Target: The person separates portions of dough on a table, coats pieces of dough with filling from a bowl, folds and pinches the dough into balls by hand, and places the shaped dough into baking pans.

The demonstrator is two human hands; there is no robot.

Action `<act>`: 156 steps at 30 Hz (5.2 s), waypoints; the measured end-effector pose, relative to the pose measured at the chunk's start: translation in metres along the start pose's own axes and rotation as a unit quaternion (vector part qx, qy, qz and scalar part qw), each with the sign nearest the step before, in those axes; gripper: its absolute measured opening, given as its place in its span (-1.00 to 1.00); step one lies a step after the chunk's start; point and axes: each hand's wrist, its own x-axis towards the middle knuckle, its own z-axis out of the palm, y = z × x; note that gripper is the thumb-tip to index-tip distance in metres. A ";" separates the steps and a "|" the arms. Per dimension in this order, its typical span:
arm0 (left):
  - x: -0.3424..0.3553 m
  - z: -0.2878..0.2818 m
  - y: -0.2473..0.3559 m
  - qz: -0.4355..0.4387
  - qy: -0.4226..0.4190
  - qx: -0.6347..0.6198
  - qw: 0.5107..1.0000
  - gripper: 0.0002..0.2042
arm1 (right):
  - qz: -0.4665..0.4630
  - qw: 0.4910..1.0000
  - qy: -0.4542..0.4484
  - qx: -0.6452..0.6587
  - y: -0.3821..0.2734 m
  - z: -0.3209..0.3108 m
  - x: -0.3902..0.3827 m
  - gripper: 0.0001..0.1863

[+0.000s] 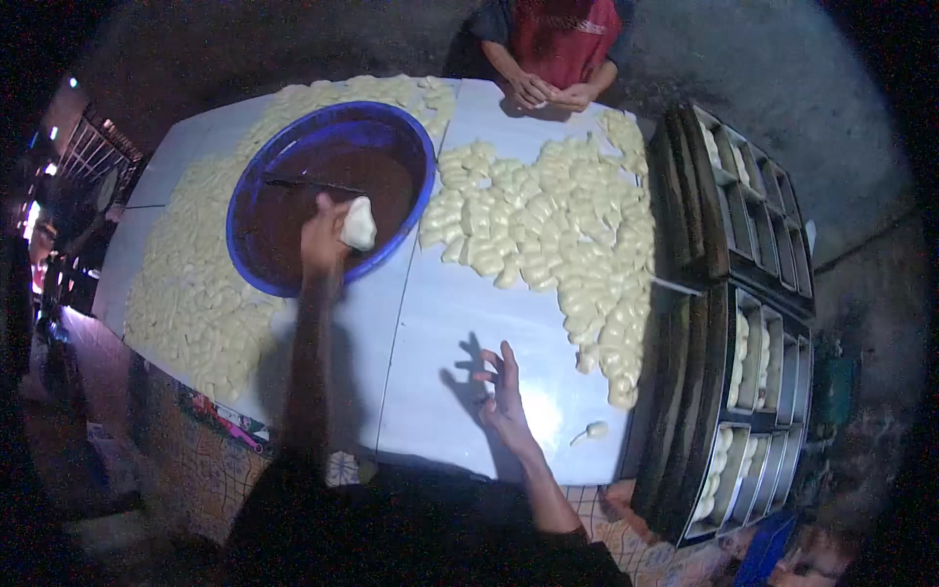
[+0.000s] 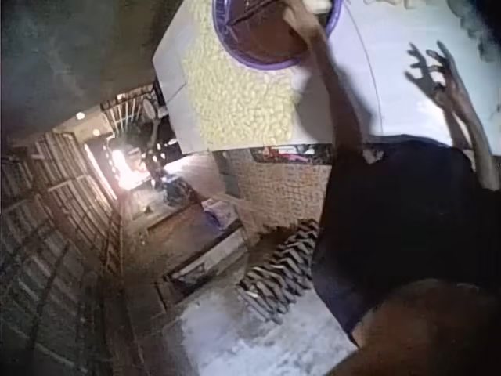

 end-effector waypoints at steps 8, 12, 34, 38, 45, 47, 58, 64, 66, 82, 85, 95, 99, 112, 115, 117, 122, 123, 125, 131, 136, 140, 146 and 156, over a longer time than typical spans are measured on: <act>0.022 -0.043 -0.003 -0.213 -0.009 0.392 0.895 0.00 | 0.034 0.999 -0.015 0.001 0.002 0.010 0.015 -0.14; -0.039 0.022 -0.019 -0.172 0.029 0.062 0.983 -0.17 | 0.065 0.987 0.080 0.126 -0.011 0.017 0.021 -0.34; -0.237 0.151 -0.054 -0.144 -0.144 -0.008 0.979 -0.81 | -0.196 0.915 0.090 -0.341 -0.038 -0.002 -0.074 -0.79; -0.251 0.159 -0.069 -0.143 -0.111 -0.023 0.983 -0.86 | -0.084 0.944 0.129 -0.291 -0.018 -0.014 -0.087 -0.63; -0.247 0.144 -0.070 -0.164 -0.257 -0.140 0.942 -0.60 | 0.311 0.947 -0.052 0.064 -0.008 -0.037 -0.096 -0.46; -0.244 0.141 -0.076 -0.039 -0.177 -0.135 0.974 -0.62 | 0.067 0.982 0.045 -0.171 -0.004 -0.035 -0.086 -0.53; -0.219 0.101 -0.093 -0.107 -0.011 -0.091 0.990 -0.85 | 0.066 0.935 0.115 -0.330 0.021 -0.069 -0.059 -0.59; -0.224 0.102 -0.088 -0.125 0.006 -0.066 0.990 -0.90 | -0.033 0.809 0.237 -0.537 0.000 -0.112 -0.086 -0.57; -0.225 0.106 -0.091 -0.095 0.004 -0.050 0.994 -0.91 | 0.042 0.718 0.287 -0.633 -0.012 -0.102 -0.101 -0.51; -0.251 0.152 -0.081 -0.050 -0.066 -0.068 0.994 -0.75 | -0.103 0.950 0.166 -0.243 -0.036 0.009 -0.063 -0.77; -0.248 0.148 -0.068 -0.016 0.007 -0.059 0.998 -0.81 | -0.123 0.962 0.118 -0.215 -0.022 -0.005 -0.042 -0.68; -0.205 0.112 -0.041 -0.187 -0.267 -0.622 0.712 0.02 | 0.021 0.988 -0.154 0.000 -0.032 0.012 -0.005 -0.05; -0.106 0.049 -0.033 -0.060 -0.146 -0.340 0.927 -0.05 | -0.021 0.993 -0.113 -0.034 -0.030 0.024 0.013 0.24; -0.016 -0.005 -0.004 -0.098 0.045 0.328 0.939 -0.13 | -0.020 1.000 -0.008 0.010 0.002 0.018 0.022 -0.18; -0.091 0.046 0.008 -0.171 0.063 -0.203 0.962 -0.31 | 0.043 0.986 0.018 0.161 -0.004 0.033 0.030 -0.33; -0.123 0.067 0.000 -0.279 -0.118 -0.218 0.928 -0.48 | 0.113 0.950 0.043 0.289 -0.003 0.031 0.026 -0.43; -0.189 0.118 -0.033 -0.224 0.006 -0.140 0.964 -0.49 | 0.029 0.987 0.141 0.067 -0.002 0.028 0.005 -0.78; -0.197 0.125 -0.037 -0.166 -0.017 -0.129 0.978 -0.47 | -0.045 0.980 0.156 -0.114 -0.011 0.029 -0.005 -0.75; -0.209 0.128 -0.038 -0.114 -0.052 0.016 0.992 -0.49 | -0.117 0.946 0.154 -0.260 -0.021 0.023 -0.017 -0.72; -0.230 0.135 -0.049 -0.145 -0.156 0.003 0.977 -0.78 | -0.197 0.954 0.155 -0.162 -0.018 -0.005 -0.048 -0.87; -0.241 0.146 -0.067 -0.138 -0.130 -0.064 0.980 -0.91 | -0.163 0.947 0.083 -0.263 -0.035 -0.005 -0.072 -0.79; -0.252 0.162 -0.062 -0.189 -0.100 -0.033 0.976 -0.90 | -0.150 0.934 0.163 -0.280 -0.021 -0.007 -0.092 -0.90; -0.256 0.161 -0.087 -0.172 -0.204 0.011 0.964 -0.75 | -0.119 0.934 0.269 -0.201 0.001 -0.018 -0.102 -0.90; -0.260 0.157 -0.099 -0.255 -0.176 -0.082 0.947 -0.88 | -0.075 0.943 0.158 -0.285 -0.008 -0.019 -0.112 -0.83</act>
